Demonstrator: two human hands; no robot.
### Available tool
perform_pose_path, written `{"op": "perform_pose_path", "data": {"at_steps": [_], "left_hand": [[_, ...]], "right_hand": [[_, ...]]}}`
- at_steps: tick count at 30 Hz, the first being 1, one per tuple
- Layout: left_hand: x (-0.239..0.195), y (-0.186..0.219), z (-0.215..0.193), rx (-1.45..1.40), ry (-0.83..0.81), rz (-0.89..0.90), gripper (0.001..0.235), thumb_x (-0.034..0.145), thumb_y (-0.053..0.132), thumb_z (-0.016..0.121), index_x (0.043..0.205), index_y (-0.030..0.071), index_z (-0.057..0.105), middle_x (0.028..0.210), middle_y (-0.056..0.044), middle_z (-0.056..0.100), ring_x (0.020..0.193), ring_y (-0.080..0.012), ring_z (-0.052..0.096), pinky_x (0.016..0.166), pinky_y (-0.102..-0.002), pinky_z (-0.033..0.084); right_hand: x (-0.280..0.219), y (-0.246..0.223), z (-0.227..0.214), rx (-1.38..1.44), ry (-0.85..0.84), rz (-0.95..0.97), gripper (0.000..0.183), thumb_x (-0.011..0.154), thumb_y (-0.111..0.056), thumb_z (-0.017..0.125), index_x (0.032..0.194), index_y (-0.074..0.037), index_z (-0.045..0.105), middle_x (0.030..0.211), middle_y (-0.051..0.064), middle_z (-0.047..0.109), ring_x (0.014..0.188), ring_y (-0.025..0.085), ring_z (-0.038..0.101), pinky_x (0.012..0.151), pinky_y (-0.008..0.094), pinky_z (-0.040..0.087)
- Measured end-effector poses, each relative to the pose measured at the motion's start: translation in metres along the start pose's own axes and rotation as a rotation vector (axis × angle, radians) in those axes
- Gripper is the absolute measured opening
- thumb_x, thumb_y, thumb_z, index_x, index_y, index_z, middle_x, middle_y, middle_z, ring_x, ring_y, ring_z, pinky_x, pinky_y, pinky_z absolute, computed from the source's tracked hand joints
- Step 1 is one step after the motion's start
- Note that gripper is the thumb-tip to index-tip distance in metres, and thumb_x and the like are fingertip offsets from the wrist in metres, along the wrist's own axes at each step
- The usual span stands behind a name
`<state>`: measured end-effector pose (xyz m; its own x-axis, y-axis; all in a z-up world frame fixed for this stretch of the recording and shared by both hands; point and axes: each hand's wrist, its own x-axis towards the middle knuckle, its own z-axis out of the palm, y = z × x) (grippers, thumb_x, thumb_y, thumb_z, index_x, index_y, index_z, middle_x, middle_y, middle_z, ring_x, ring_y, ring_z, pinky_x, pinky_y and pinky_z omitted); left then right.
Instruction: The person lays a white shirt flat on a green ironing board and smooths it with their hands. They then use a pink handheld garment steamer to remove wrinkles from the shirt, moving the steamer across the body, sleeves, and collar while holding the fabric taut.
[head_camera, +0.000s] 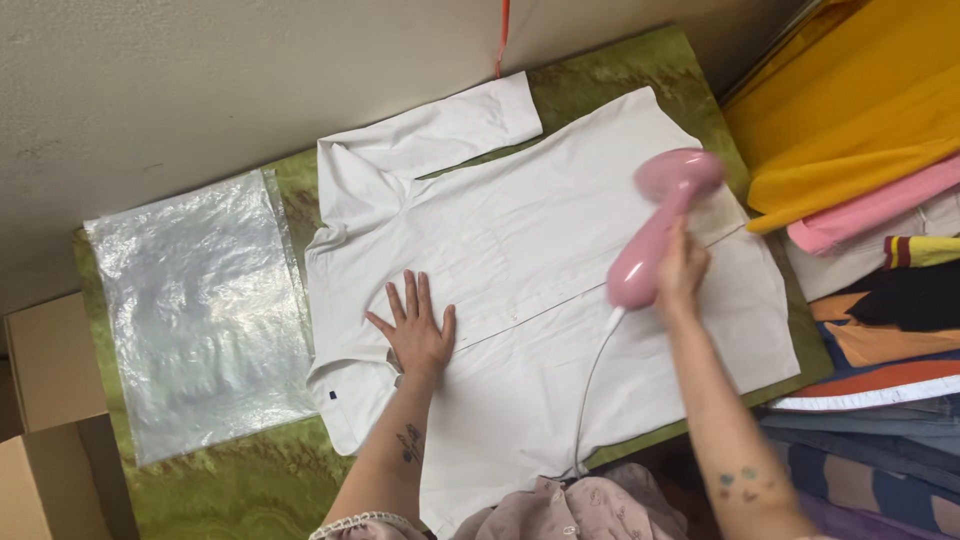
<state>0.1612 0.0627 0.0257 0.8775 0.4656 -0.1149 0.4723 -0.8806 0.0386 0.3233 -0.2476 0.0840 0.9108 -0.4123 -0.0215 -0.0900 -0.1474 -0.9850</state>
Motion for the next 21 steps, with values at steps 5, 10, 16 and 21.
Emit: {"op": "perform_pose_path", "data": {"at_steps": [5,10,16,21], "left_hand": [[0.000,0.000,0.005,0.013,0.000,-0.004,0.071,0.088,0.061,0.024,0.151,0.029,0.014,0.158,0.007,0.010,0.145,-0.0277,0.006,0.107,-0.070,-0.001],[0.000,-0.001,0.000,0.021,-0.015,-0.008,0.071,0.088,0.061,0.023,0.151,0.028,0.013,0.158,0.006,0.009,0.145,-0.0283,0.006,0.107,-0.070,-0.001],[0.001,-0.002,0.001,0.001,-0.022,-0.006,0.072,0.088,0.062,0.024,0.151,0.028,0.013,0.159,0.006,0.007,0.145,-0.0282,0.004,0.107,-0.069,0.000],[-0.001,0.001,-0.007,-0.011,-0.038,-0.012,0.073,0.088,0.063,0.023,0.151,0.028,0.013,0.158,0.006,0.008,0.145,-0.0277,0.004,0.108,-0.068,-0.003]], "right_hand": [[-0.113,0.007,0.032,-0.087,-0.364,0.126,0.039,0.100,-0.035,0.050,0.074,-0.010,0.063,0.072,0.003,0.060,0.076,0.013,0.054,0.070,0.028,0.044],[-0.143,0.022,0.063,-0.118,-0.515,0.185,0.040,0.099,-0.038,0.049,0.075,-0.010,0.067,0.070,0.003,0.066,0.072,0.011,0.062,0.067,0.028,0.048],[-0.069,0.023,0.076,0.004,-0.314,0.102,0.038,0.099,-0.037,0.052,0.073,-0.011,0.061,0.072,0.002,0.058,0.077,0.013,0.051,0.069,0.028,0.042],[0.035,0.057,0.067,0.084,-0.142,0.096,0.035,0.099,-0.041,0.051,0.077,-0.016,0.060,0.075,-0.002,0.057,0.075,0.012,0.052,0.070,0.027,0.042]]}}
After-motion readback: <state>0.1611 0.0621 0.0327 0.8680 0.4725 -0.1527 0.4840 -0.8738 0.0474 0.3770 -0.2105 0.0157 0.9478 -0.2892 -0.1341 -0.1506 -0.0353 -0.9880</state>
